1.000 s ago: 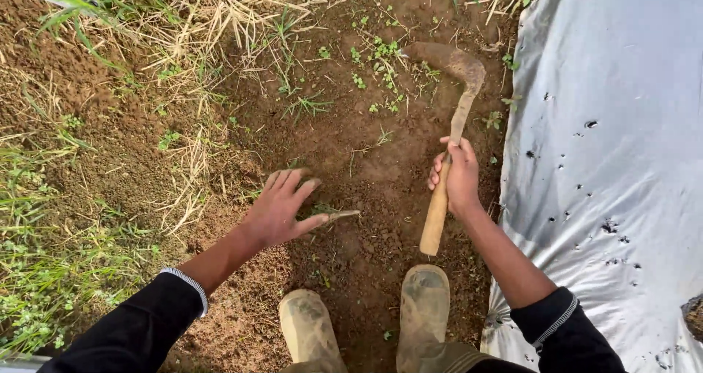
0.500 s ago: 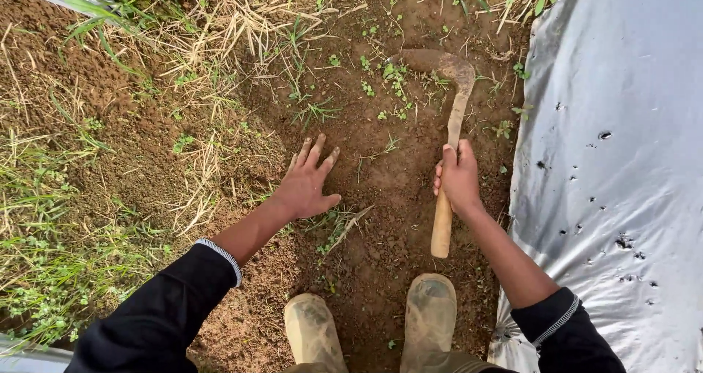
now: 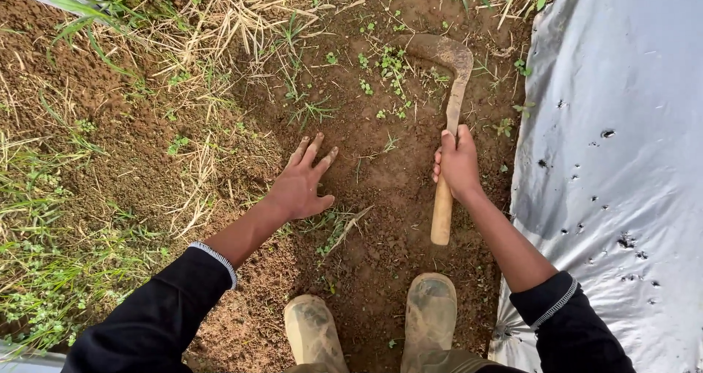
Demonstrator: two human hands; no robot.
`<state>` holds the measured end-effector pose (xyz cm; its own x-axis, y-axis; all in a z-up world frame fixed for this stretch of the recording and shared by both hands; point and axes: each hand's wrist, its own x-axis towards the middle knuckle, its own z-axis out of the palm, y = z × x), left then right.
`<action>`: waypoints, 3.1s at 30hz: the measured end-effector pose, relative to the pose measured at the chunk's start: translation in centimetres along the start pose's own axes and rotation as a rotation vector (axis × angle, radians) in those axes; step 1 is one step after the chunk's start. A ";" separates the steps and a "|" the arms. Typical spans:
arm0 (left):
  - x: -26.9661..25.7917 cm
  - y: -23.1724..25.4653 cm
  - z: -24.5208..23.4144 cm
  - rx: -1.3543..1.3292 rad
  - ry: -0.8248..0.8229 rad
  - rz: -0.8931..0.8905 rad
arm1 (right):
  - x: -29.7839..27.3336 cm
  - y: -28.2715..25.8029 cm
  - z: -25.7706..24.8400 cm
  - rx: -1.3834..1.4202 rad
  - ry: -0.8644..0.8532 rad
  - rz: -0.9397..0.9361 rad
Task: The person uses a hand hoe to loosen soil and remove weeds from a narrow path between rows of plants covered with plastic mulch. They gather the uprooted weeds by hand and discard them onto the adjacent mulched beds.
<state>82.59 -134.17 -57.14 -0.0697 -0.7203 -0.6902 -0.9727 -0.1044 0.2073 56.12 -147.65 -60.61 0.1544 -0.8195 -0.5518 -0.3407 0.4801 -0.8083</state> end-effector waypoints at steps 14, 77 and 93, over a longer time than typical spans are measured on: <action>-0.9 0.9 -2.3 0.108 -0.093 -0.011 | -1.8 0.2 1.0 -0.078 -0.082 0.015; 6.1 2.3 -3.4 -0.024 0.064 0.066 | -4.4 3.1 0.0 0.143 0.059 0.061; 7.0 1.7 -1.8 0.025 0.083 0.080 | -4.7 1.5 1.1 0.122 -0.013 0.050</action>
<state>80.85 -140.62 -60.33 -0.1300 -0.7803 -0.6118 -0.9701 -0.0276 0.2412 55.90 -142.73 -59.46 0.1526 -0.7896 -0.5944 -0.2328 0.5558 -0.7981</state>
